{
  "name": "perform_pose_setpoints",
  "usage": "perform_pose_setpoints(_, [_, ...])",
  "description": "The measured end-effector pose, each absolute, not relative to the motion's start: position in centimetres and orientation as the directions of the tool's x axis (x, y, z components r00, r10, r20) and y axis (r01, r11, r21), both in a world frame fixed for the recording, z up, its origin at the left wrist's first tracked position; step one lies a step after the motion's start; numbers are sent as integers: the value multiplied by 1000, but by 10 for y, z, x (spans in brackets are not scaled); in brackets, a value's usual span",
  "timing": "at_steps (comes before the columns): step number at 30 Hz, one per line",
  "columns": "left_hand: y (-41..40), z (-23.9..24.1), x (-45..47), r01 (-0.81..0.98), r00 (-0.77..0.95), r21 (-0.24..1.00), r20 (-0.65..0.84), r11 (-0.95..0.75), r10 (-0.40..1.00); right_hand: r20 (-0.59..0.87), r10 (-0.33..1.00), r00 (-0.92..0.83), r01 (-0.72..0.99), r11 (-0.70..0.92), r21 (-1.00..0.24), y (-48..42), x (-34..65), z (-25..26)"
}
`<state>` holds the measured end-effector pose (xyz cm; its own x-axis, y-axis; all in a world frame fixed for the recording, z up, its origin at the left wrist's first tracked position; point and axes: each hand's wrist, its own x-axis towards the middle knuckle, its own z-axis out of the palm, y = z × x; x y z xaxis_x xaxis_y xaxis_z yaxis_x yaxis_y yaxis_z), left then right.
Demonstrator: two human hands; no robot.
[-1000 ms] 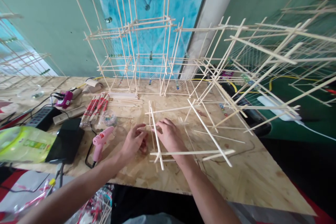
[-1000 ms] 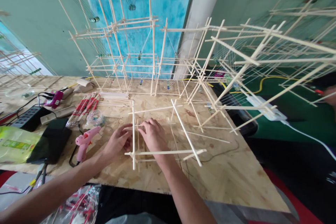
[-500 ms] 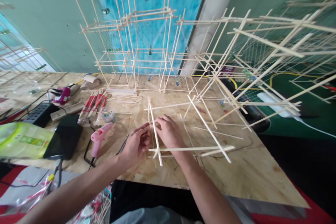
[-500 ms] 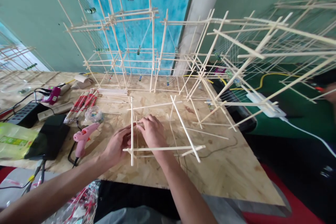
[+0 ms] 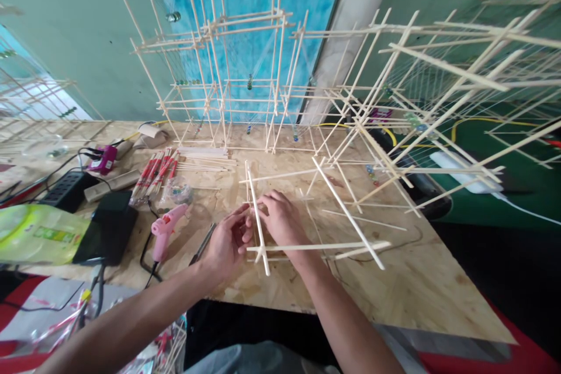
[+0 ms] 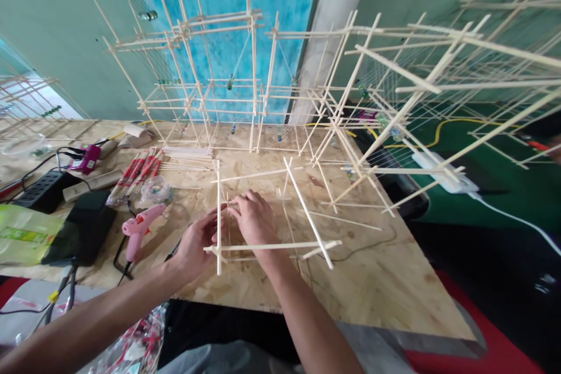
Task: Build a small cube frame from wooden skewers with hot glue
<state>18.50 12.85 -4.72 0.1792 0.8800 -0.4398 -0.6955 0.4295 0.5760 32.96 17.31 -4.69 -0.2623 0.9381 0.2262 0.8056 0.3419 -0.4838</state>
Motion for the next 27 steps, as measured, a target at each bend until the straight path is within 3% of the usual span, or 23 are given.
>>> perform_pose_setpoints(27, [127, -48, 185, -733, 166, 523, -483, 435, 860, 247, 934, -258, 805, 349, -480, 173, 330, -50])
